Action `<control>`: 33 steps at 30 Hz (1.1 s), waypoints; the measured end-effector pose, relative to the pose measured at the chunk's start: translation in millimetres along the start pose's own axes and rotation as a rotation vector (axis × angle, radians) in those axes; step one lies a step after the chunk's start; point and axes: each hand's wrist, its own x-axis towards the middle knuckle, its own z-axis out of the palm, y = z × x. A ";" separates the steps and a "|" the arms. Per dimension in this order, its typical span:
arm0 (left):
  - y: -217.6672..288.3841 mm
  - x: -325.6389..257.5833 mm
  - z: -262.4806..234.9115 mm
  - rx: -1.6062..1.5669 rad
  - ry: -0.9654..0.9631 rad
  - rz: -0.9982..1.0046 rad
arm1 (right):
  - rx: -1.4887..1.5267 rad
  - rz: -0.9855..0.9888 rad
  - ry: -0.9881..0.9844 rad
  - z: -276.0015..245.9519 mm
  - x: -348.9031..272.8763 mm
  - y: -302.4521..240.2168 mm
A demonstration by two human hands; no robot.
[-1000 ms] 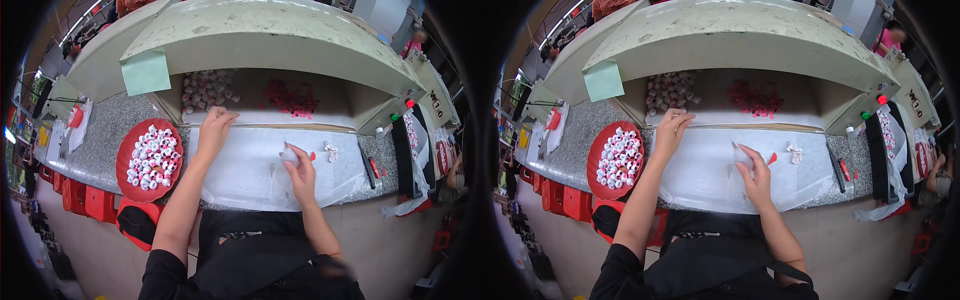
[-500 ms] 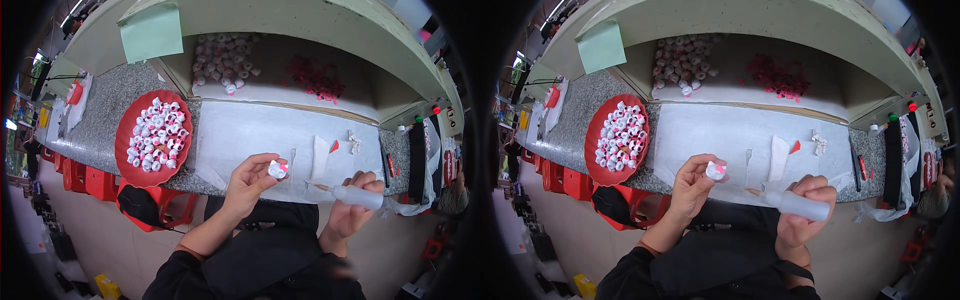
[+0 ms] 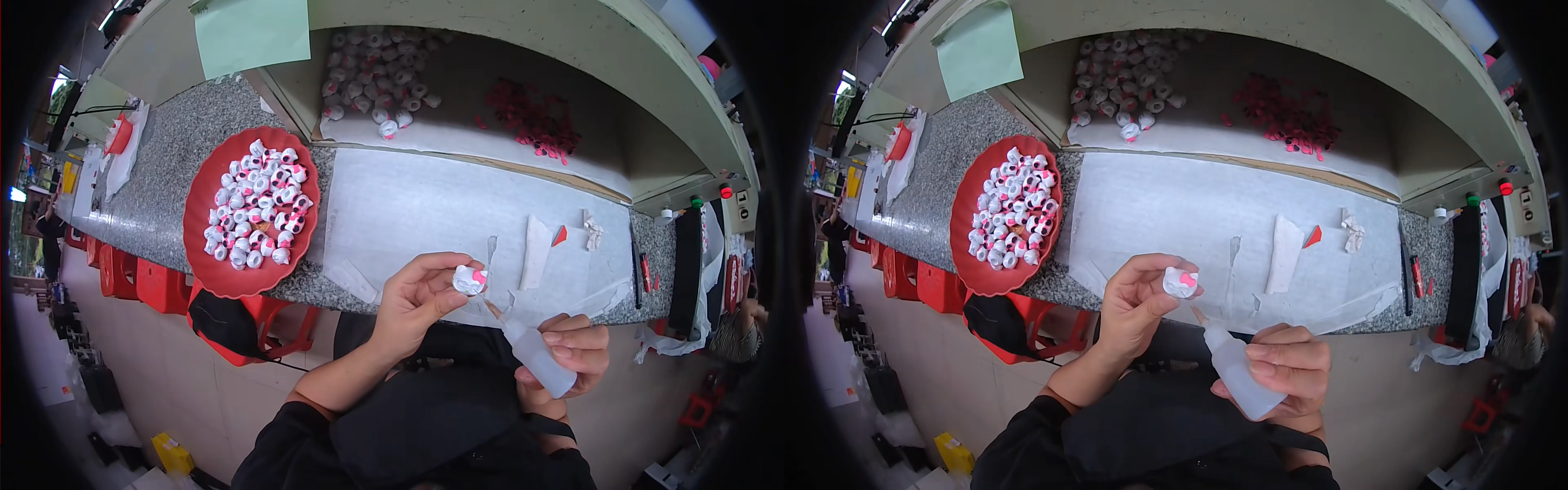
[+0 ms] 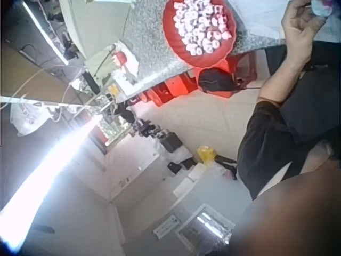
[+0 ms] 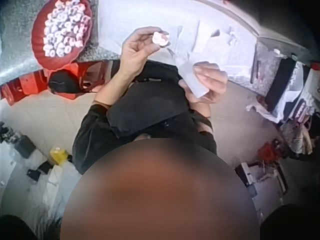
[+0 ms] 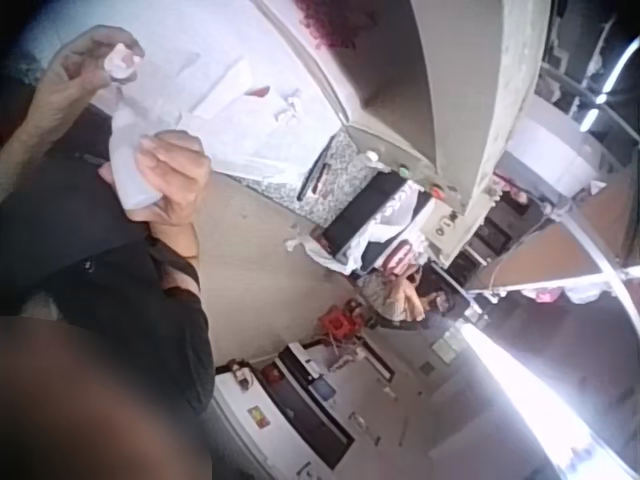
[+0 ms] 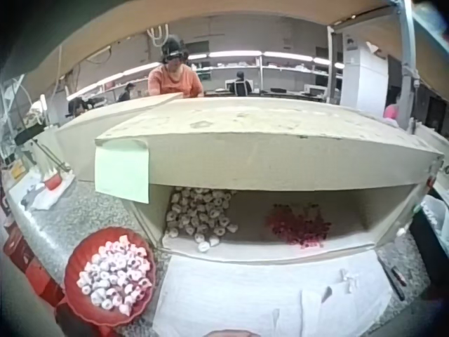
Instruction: Apply adhesive to small ceramic heart pieces and join them together or place them on a tray.
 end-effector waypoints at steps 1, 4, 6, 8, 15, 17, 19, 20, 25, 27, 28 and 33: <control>0.3 0.0 0.1 -0.001 0.003 -0.001 | -0.001 -0.009 -0.001 0.7 0.1 0.1; 0.7 0.5 -0.1 -0.004 -0.009 -0.011 | -0.006 0.014 0.071 3.7 -4.9 0.8; 0.2 -0.2 -1.0 0.006 -0.014 -0.026 | 0.000 0.014 0.063 4.0 -5.2 1.1; -0.5 -0.3 -1.2 0.009 -0.011 -0.027 | 0.004 0.012 0.057 4.0 -5.1 1.1; -2.4 0.2 0.7 0.013 0.009 -0.013 | 0.057 0.071 -0.101 -9.2 1.4 -6.4; -2.4 -0.2 0.5 0.010 0.005 -0.018 | 0.047 0.076 -0.100 -10.1 0.9 -6.9; -2.3 -0.3 0.7 0.006 0.002 -0.022 | 0.053 0.055 -0.057 -9.6 0.5 -6.4; -2.1 -0.5 0.8 0.007 0.001 -0.021 | 0.052 0.055 -0.057 -9.2 0.6 -6.4; -3.1 -0.3 2.2 0.007 -0.003 -0.026 | -0.008 -0.014 0.050 0.1 -2.1 -1.1; -3.6 -0.4 1.9 0.011 0.000 -0.018 | -0.007 -0.019 0.050 0.4 -3.8 0.7; -3.5 -0.6 1.7 0.011 0.001 -0.017 | -0.007 -0.023 0.051 0.6 -4.3 1.3; -3.4 -0.9 1.9 0.013 -0.002 -0.059 | 0.007 -0.021 0.063 2.2 -5.4 2.6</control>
